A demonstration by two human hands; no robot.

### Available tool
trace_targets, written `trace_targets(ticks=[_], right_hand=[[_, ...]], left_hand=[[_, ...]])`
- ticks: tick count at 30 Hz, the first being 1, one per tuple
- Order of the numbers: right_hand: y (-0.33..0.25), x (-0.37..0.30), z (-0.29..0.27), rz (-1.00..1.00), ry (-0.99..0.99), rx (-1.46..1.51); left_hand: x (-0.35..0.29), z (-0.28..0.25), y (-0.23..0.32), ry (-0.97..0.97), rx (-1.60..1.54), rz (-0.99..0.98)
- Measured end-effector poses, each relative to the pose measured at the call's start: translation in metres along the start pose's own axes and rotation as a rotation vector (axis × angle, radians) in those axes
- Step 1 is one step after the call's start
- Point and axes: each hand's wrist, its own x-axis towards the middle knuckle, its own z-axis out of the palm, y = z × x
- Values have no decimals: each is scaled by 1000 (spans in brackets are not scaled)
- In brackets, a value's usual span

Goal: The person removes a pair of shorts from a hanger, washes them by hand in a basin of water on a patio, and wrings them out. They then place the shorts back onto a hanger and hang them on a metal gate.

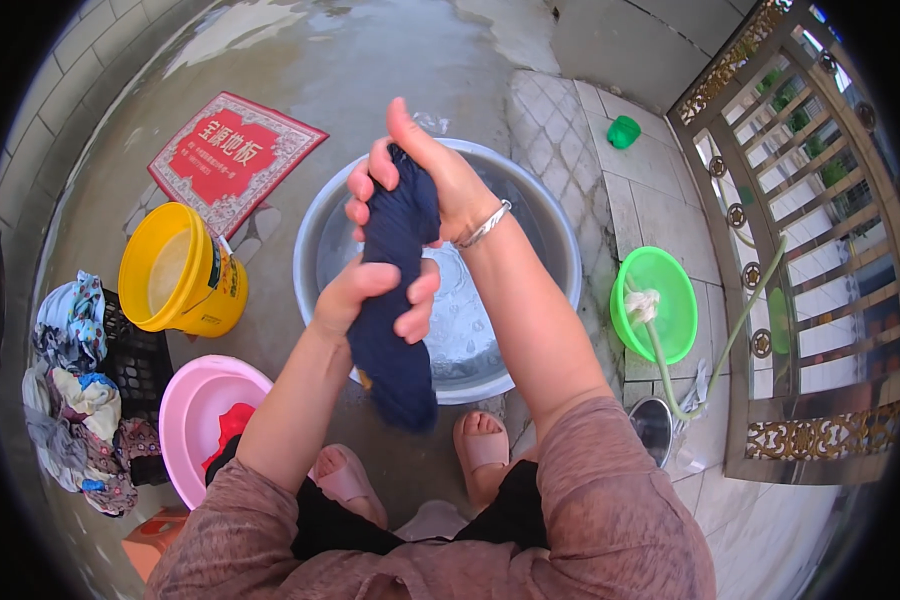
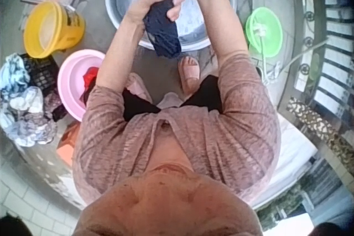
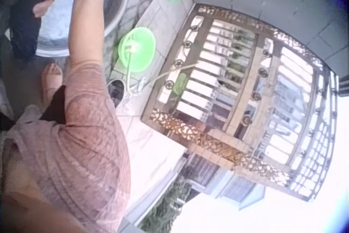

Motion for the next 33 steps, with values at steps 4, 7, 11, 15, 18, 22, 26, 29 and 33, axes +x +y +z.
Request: trace_targets(ticks=[4,7,11,15,18,22,26,29,33], right_hand=[[-2,-9,-1,123,223,-268],[12,-10,-13,211,477,-498],[38,-5,-34,214,559,-629],[61,-3,-53,215,665,-779],[75,-2,-62,221,707,-900],[85,0,-63,268,777,-1083],[93,4,-56,235,787,-1205],[101,3,-57,193,822,-1360],[104,-4,-77,3,626,-1453]], left_hand=[[10,0,-3,356,420,-156],[16,-13,-22,483,467,-136],[19,-41,-43,575,500,-65],[21,-65,-59,645,551,-54],[22,-75,-66,700,573,-65],[20,-85,-72,732,580,-41],[22,-104,-76,847,856,-89],[18,-115,-71,931,1060,-81],[20,-100,-42,1060,472,-19]])
